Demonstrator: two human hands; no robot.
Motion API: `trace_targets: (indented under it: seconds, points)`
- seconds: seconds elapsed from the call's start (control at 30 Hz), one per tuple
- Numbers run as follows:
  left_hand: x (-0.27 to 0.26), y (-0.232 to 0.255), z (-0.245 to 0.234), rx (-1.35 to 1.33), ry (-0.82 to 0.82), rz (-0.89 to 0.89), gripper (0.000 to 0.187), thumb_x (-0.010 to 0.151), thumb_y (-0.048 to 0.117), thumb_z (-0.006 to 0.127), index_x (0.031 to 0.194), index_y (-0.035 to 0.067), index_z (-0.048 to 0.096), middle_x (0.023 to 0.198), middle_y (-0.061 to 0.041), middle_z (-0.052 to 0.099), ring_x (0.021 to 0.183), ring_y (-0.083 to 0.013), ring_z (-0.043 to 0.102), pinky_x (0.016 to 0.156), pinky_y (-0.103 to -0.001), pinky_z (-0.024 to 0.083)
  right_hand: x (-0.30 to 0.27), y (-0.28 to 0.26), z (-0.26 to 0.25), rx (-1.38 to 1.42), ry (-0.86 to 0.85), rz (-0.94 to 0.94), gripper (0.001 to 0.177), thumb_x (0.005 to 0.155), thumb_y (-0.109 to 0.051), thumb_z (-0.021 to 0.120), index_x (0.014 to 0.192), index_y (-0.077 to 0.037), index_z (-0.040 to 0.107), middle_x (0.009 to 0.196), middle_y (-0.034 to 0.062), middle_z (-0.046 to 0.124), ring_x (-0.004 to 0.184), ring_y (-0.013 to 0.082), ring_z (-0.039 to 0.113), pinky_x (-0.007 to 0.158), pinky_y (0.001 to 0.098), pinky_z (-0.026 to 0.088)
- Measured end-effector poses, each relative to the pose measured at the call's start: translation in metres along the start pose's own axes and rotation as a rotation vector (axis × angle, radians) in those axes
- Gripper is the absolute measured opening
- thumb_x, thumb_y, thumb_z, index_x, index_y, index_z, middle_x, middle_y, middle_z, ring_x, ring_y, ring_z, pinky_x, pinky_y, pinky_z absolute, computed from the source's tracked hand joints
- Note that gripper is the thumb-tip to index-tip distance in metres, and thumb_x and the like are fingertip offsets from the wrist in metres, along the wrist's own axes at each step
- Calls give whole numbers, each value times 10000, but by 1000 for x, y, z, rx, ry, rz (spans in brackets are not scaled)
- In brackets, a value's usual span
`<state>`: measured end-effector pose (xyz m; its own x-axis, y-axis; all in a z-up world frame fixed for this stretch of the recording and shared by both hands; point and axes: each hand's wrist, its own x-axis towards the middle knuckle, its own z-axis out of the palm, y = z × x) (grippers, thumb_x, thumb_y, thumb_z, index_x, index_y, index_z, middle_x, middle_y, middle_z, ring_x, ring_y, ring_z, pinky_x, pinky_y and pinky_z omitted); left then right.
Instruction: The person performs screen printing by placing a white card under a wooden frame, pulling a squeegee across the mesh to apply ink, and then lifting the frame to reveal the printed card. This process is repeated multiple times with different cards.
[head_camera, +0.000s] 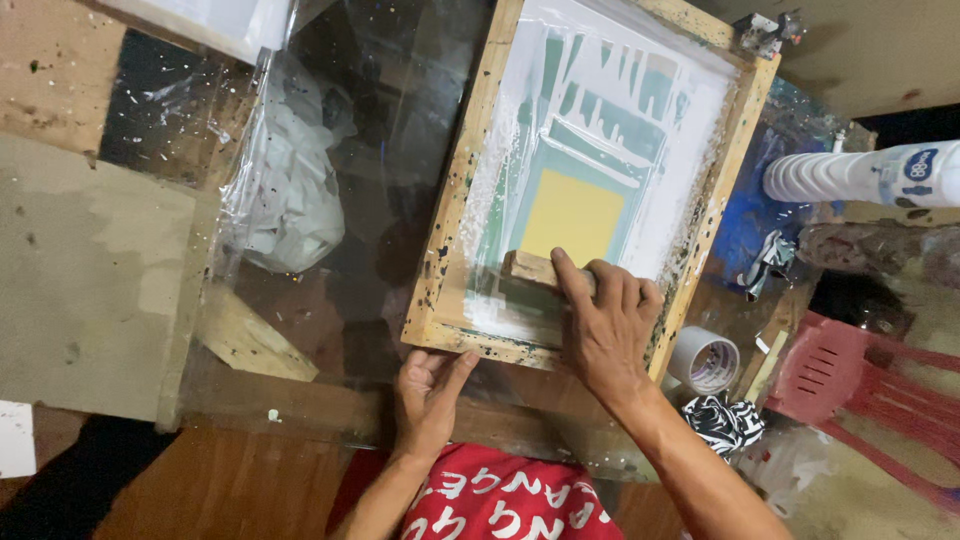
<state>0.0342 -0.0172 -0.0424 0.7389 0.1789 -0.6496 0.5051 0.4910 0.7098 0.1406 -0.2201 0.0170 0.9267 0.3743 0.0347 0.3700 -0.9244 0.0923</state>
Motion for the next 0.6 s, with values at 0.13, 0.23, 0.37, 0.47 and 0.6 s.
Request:
trace_targets:
  seconds: [0.13, 0.23, 0.37, 0.47, 0.6]
  points:
    - [-1, -4, -3, 2, 3, -11, 266, 882, 139, 796, 1108, 31, 709, 1115, -172, 832, 1046, -195, 776, 963, -296, 596, 22, 8, 0, -28, 29, -2, 579, 985, -172, 591, 1553, -267, 528, 1262, 87, 572, 1074, 303, 553, 977, 455, 322]
    - [1, -2, -4, 58, 8, -15, 280, 871, 179, 803, 1097, 27, 738, 1106, -144, 841, 1026, -170, 771, 953, -292, 590, 41, 19, 9, 6, 49, 15, 620, 977, -197, 644, 1576, -269, 500, 1288, 107, 558, 1106, 319, 543, 1001, 463, 289]
    - [2, -10, -5, -46, -6, 7, 224, 875, 130, 808, 1061, 24, 742, 1083, -158, 837, 1009, -181, 770, 962, -307, 591, 79, 36, 9, -1, 90, -1, 671, 947, -207, 667, 1593, -241, 490, 1279, 133, 561, 1082, 347, 543, 982, 472, 303]
    - [4, -16, -9, -45, -12, -9, 263, 870, 101, 805, 1103, 13, 721, 1111, -173, 830, 1031, -206, 776, 974, -306, 599, 111, 54, 13, -2, 107, -14, 810, 835, -157, 624, 1624, -222, 454, 1263, 133, 547, 1072, 351, 514, 952, 482, 294]
    - [2, -27, -18, 15, -16, 3, 296, 860, 149, 851, 942, 112, 570, 864, -32, 645, 828, -106, 593, 780, -262, 469, 141, 69, 11, 28, 90, -16, 846, 836, -189, 708, 1631, -215, 420, 1257, 138, 532, 1065, 370, 507, 922, 504, 326]
